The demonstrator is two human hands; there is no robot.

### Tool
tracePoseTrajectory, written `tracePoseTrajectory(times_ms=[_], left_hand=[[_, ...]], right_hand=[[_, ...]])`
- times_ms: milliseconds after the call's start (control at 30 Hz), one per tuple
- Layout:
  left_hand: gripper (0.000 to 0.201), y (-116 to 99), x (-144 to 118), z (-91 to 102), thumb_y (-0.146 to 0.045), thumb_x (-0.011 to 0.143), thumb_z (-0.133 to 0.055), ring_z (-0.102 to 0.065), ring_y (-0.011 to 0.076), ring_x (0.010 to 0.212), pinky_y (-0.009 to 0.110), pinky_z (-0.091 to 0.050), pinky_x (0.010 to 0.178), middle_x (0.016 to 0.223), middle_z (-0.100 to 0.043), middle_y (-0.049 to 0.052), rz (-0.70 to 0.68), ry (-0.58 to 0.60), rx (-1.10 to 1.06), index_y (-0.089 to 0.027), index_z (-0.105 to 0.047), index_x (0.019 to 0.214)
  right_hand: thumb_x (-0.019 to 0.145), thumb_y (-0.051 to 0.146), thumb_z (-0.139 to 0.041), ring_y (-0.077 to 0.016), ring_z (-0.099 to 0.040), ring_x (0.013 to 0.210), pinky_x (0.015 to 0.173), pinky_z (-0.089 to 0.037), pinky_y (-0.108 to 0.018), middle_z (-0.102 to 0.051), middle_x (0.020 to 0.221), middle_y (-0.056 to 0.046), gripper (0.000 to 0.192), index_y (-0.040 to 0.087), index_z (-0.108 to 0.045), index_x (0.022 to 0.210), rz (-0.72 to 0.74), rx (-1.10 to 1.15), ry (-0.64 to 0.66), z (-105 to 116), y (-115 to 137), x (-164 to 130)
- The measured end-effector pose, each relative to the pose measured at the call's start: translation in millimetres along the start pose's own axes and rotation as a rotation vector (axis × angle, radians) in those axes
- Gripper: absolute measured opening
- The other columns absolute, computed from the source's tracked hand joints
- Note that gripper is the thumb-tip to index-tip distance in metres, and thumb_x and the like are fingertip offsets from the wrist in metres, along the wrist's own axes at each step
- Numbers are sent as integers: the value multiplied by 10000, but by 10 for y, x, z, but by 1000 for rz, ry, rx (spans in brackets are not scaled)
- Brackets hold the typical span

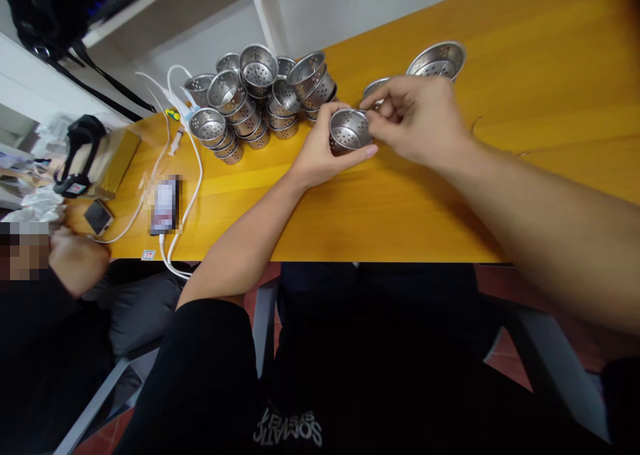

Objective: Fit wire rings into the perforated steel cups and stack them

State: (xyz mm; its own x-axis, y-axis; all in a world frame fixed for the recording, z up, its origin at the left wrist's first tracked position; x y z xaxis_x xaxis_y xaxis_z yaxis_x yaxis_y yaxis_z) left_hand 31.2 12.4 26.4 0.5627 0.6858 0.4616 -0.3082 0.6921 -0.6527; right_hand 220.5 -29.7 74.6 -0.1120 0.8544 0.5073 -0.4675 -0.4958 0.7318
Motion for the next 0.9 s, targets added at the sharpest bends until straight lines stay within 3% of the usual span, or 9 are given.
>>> tracePoseTrajectory(times_ms=[200,400,533,633,767,900], left_hand=[[1006,-62,-3,26,-813,853,-795,-665,277,1339,478,-500,1254,1431,-585,123,4,17,7,-223,-355,1539],[918,-57,-8,23,-797,883,-777,-673,264,1304,470,-506,1228,1386,-621,98,44,10,-1,-243,-395,1507],[846,37,-7,30,-834,943,-669,-684,240,1264,480,-514,1211,1316,-636,64,23,35,-85,-251,-417,1501],[800,78,-10,25,-827,977,-612,-690,226,1237,479,-527,1186,1272,-636,48,-9,88,-128,-250,-426,1499],[800,70,-12,14,-829,965,-605,-706,200,1204,442,-561,1137,1300,-621,40,-38,83,-119,-256,-416,1491],[869,68,-11,-7,-809,915,-671,-684,228,1292,441,-554,1154,1405,-586,69,-54,89,-79,-251,-366,1507]], right_hand=[[894,293,-874,-155,-529,638,612,-509,-342,-622,735,-13,124,239,-819,991,-35,45,-10,-8,25,8],[905,483,-907,-147,-527,624,597,-497,-344,-632,715,-10,261,245,-804,934,5,137,-6,15,66,28],[894,714,-869,-146,-585,652,618,-529,-343,-740,819,-40,476,244,-808,947,38,244,223,73,117,31],[806,817,-877,-133,-581,627,589,-510,-325,-711,782,-19,603,241,-777,958,39,308,355,98,128,15],[682,878,-892,-130,-554,614,600,-504,-341,-650,738,-4,694,232,-716,866,38,315,276,86,125,21],[635,893,-906,-126,-518,579,561,-439,-338,-614,699,2,718,231,-696,816,21,315,231,26,126,25]])
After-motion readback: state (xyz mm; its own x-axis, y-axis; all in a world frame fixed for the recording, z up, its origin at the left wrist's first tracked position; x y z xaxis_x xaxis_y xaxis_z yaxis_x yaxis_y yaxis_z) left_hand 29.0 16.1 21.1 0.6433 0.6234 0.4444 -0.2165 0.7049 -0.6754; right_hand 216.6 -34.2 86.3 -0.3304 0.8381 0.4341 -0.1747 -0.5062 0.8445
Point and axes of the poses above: each hand's wrist, its own x-axis towards the middle knuckle, its own z-axis out of the back of the hand, y = z × x, the point moved 4 cm from there along x, towards the middle knuckle
